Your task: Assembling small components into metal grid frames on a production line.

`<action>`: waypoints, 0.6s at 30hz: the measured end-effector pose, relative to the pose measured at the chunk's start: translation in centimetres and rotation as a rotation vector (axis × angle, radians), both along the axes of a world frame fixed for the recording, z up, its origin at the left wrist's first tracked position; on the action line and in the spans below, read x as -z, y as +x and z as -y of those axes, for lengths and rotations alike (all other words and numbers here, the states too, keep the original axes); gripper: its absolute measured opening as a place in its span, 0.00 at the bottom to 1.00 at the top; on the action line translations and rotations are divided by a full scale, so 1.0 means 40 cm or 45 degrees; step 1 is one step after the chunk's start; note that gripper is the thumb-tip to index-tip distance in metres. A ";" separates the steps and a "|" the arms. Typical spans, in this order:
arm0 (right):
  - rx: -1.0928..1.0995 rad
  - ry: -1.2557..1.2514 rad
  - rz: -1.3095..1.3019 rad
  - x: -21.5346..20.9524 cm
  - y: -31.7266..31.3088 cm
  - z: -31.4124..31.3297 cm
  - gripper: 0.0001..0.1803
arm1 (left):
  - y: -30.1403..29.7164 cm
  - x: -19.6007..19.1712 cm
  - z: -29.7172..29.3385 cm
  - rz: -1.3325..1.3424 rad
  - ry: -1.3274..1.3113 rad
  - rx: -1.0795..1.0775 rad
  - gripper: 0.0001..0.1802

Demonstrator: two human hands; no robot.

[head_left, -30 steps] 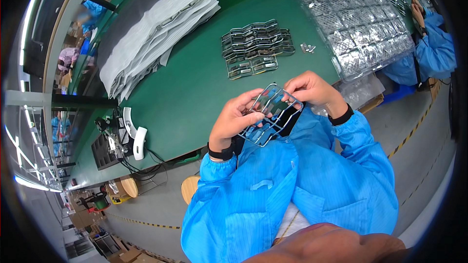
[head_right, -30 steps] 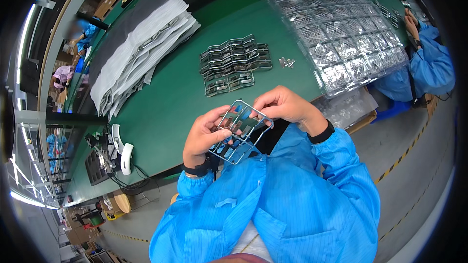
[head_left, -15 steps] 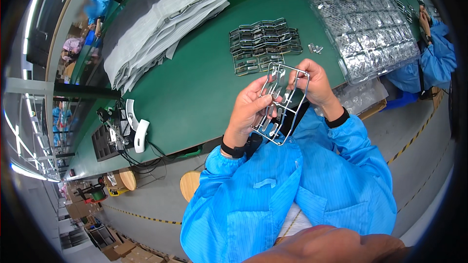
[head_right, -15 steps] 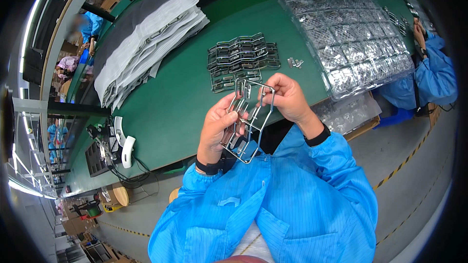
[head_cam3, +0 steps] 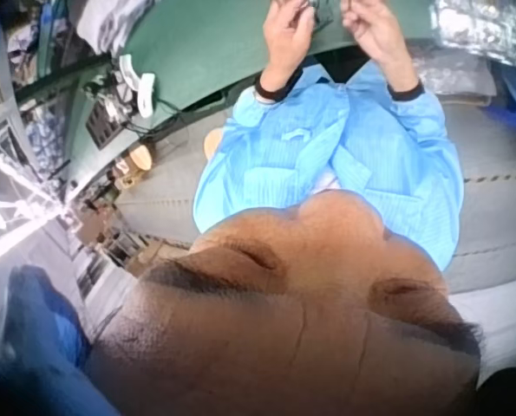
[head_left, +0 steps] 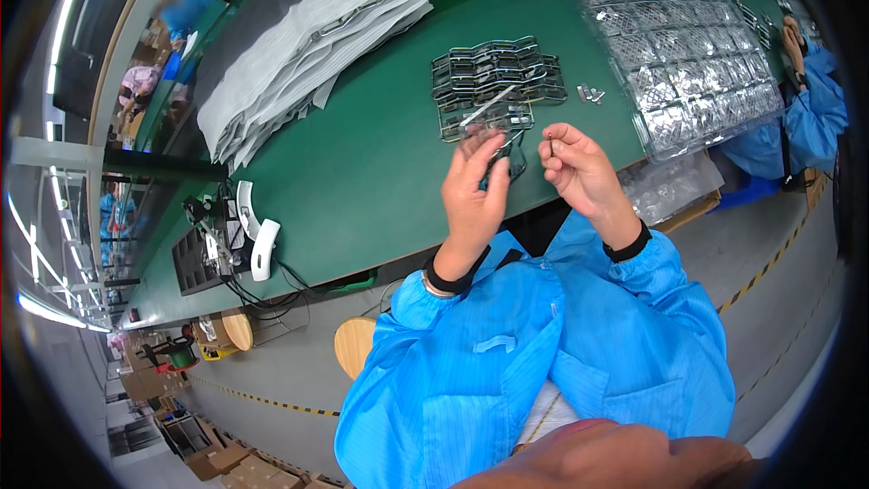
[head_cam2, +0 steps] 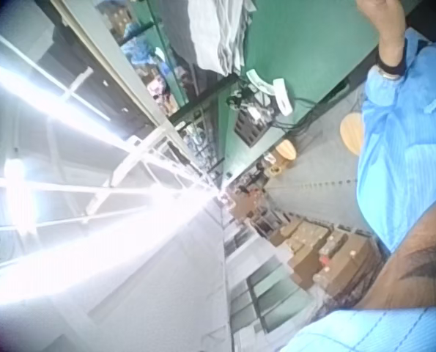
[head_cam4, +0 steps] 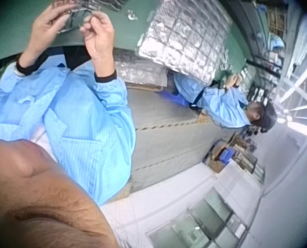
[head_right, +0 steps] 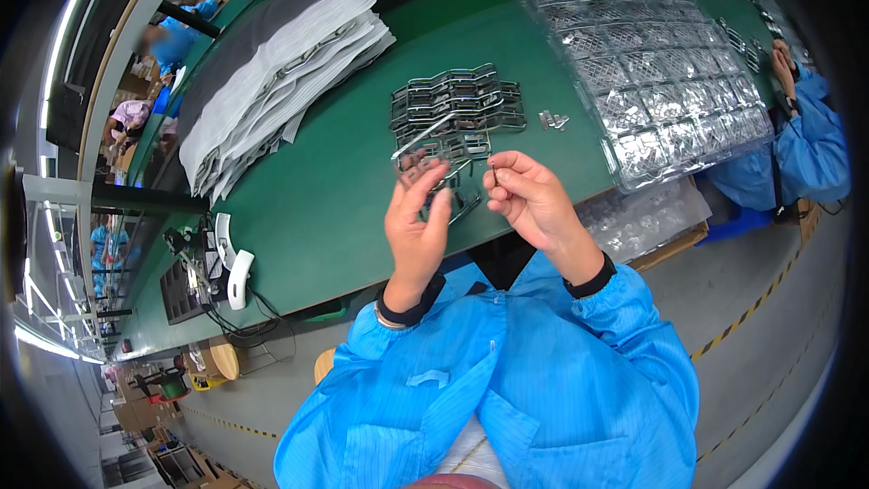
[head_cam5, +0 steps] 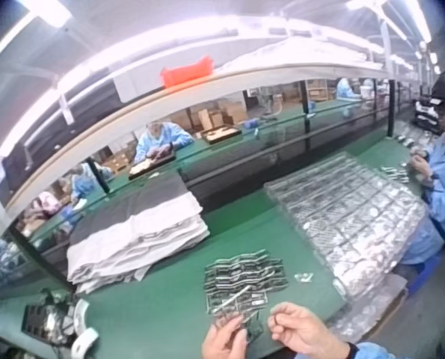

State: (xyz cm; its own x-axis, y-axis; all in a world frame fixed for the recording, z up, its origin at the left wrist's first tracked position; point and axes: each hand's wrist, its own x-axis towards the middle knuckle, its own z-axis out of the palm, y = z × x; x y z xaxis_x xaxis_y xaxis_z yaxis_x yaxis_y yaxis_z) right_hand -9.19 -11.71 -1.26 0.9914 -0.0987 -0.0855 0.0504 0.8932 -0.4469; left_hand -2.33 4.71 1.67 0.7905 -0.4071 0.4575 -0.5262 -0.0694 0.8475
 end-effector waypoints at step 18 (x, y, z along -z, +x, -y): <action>0.151 -0.553 -0.172 -0.073 -0.025 -0.076 0.07 | -0.020 0.024 0.021 -0.382 -0.203 0.189 0.07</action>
